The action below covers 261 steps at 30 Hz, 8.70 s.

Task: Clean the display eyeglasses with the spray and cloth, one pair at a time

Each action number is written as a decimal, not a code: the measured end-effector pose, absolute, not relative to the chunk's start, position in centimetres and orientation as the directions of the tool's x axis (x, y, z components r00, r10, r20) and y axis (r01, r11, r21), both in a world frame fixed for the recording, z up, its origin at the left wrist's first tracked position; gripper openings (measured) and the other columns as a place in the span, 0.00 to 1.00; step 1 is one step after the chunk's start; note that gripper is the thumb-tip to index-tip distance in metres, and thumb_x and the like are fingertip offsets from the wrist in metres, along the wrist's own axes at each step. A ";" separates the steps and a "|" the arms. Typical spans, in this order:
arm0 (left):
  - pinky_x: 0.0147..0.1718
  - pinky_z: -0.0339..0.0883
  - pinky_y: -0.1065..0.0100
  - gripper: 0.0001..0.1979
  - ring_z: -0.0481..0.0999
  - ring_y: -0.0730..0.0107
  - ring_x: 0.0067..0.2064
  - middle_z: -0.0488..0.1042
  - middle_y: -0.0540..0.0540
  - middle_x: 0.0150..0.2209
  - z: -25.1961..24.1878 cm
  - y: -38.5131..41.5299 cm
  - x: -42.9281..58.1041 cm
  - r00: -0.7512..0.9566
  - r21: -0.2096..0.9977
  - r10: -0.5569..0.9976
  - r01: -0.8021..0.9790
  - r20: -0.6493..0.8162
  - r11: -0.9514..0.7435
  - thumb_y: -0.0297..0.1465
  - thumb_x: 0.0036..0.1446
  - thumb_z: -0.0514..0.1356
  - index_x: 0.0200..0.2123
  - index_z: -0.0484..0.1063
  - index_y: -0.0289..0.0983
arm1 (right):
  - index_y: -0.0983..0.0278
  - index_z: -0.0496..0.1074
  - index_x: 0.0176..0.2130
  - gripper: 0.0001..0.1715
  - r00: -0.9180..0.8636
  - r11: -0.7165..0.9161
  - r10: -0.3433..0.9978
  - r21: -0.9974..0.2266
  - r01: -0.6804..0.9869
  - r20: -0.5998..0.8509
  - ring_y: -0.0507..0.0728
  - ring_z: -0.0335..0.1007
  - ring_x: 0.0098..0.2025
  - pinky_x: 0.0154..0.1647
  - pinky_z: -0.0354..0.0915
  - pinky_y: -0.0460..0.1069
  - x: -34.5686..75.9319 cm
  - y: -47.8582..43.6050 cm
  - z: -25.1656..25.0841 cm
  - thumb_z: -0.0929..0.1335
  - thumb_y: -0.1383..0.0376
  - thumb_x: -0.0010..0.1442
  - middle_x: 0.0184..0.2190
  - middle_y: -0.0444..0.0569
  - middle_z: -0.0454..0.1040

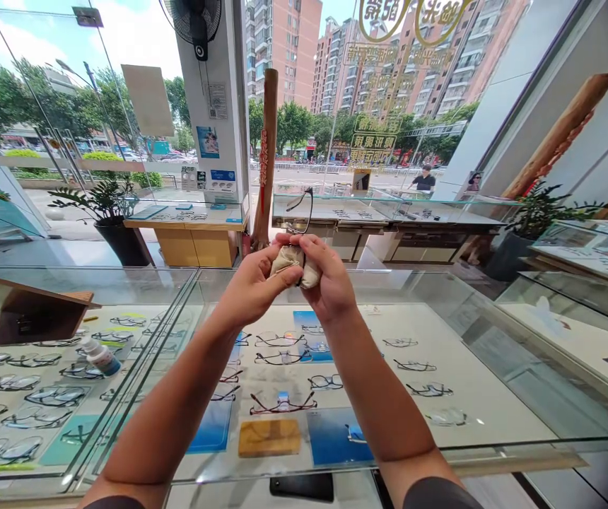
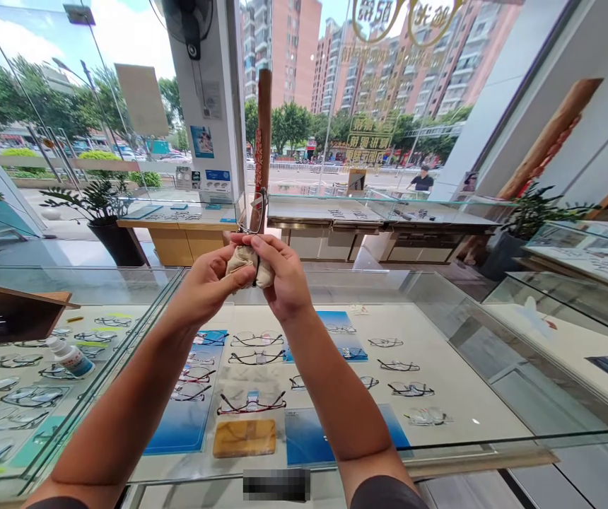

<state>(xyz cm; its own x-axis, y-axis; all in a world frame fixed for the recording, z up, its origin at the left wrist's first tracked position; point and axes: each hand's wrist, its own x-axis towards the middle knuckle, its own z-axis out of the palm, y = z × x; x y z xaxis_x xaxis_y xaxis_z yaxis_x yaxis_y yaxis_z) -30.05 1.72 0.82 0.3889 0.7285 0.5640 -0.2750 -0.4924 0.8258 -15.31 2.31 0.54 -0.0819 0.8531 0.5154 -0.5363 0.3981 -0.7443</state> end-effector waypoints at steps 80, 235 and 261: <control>0.32 0.76 0.69 0.34 0.84 0.68 0.33 0.86 0.48 0.37 0.9 5.0 -32.0 0.147 0.772 0.812 -0.442 0.564 -0.456 0.40 0.42 0.85 0.52 0.80 0.39 | 0.58 0.83 0.30 0.14 -0.342 0.346 0.841 -0.903 -0.254 0.419 0.58 0.71 0.43 0.58 0.67 0.58 -14.8 1.5 1.0 0.80 0.52 0.57 0.34 0.47 0.80; 0.61 0.75 0.53 0.29 0.78 0.55 0.55 0.76 0.45 0.51 2.7 -0.2 -33.9 -0.221 0.360 0.293 0.400 0.930 -0.843 0.46 0.54 0.81 0.56 0.82 0.46 | 0.51 0.77 0.62 0.26 0.185 0.764 0.243 -0.305 0.568 0.952 0.66 0.80 0.54 0.59 0.77 0.64 -13.2 -2.5 1.8 0.78 0.51 0.69 0.55 0.52 0.81; 0.49 0.78 0.64 0.25 0.79 0.61 0.49 0.80 0.45 0.49 2.3 0.7 -32.7 -0.325 0.531 0.452 0.221 0.831 -0.818 0.44 0.56 0.80 0.52 0.82 0.43 | 0.54 0.76 0.64 0.27 0.287 0.754 0.384 -0.477 0.452 0.878 0.66 0.79 0.57 0.62 0.75 0.65 -13.3 -1.7 1.6 0.76 0.52 0.70 0.60 0.55 0.79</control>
